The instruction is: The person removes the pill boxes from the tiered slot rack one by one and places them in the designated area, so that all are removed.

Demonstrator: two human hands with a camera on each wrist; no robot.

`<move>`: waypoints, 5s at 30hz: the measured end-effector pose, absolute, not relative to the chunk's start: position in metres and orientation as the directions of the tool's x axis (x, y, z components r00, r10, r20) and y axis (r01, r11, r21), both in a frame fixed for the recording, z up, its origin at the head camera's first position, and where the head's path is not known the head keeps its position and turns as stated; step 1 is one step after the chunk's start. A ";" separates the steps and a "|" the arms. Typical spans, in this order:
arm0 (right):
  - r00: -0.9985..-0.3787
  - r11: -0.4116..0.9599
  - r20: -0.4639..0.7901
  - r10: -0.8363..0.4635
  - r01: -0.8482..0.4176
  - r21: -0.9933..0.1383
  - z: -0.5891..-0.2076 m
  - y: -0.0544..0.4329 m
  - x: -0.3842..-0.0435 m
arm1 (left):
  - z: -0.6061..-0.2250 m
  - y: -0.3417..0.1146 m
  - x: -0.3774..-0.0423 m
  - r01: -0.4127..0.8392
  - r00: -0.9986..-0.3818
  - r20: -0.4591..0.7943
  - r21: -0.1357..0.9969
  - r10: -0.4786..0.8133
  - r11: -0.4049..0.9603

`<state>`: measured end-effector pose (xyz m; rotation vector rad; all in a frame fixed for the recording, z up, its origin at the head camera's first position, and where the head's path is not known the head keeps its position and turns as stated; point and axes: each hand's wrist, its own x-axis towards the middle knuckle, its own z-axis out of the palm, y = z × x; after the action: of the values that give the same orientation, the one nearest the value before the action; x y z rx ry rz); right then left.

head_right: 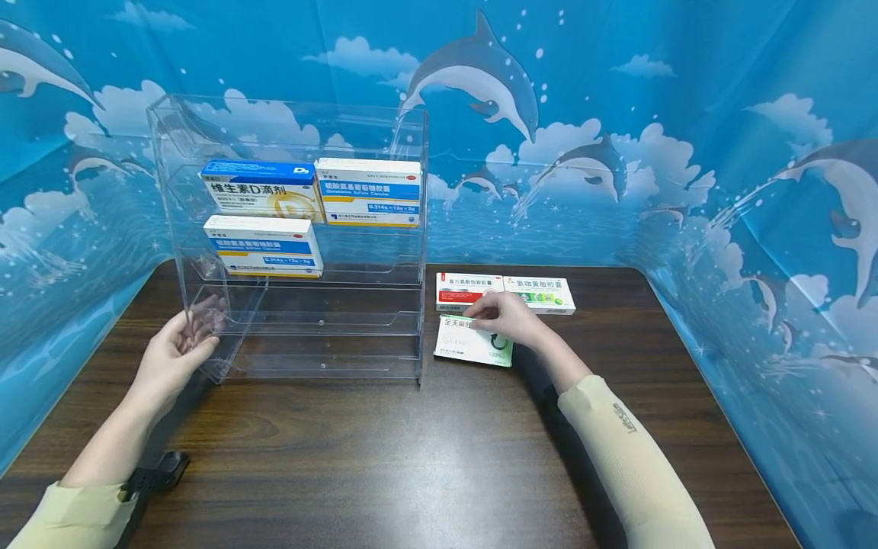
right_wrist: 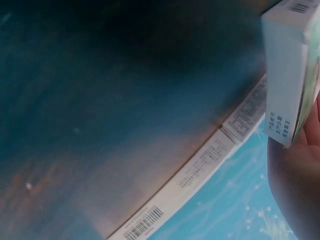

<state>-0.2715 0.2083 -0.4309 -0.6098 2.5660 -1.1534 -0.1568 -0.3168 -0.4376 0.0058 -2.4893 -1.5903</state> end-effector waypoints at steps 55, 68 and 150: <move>-0.774 0.678 0.138 -0.618 -0.613 -0.405 -0.439 0.233 -0.220 | -0.440 -0.317 -0.161 0.131 -0.977 0.188 0.898 -0.097 0.421; -0.796 0.683 0.132 -0.591 -0.580 -0.443 -0.441 0.231 -0.235 | -0.440 -0.317 -0.160 0.111 -0.979 0.175 0.889 -0.107 0.444; -0.516 0.398 0.688 -0.510 -0.851 -0.343 -0.325 0.117 -0.216 | -0.440 -0.317 -0.151 0.133 -0.981 0.174 0.921 -0.083 0.366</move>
<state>-0.2163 0.1171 -0.3251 -1.5986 3.0011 -1.2990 -0.1511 -0.3173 -0.4395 -0.0444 -2.4318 -1.6683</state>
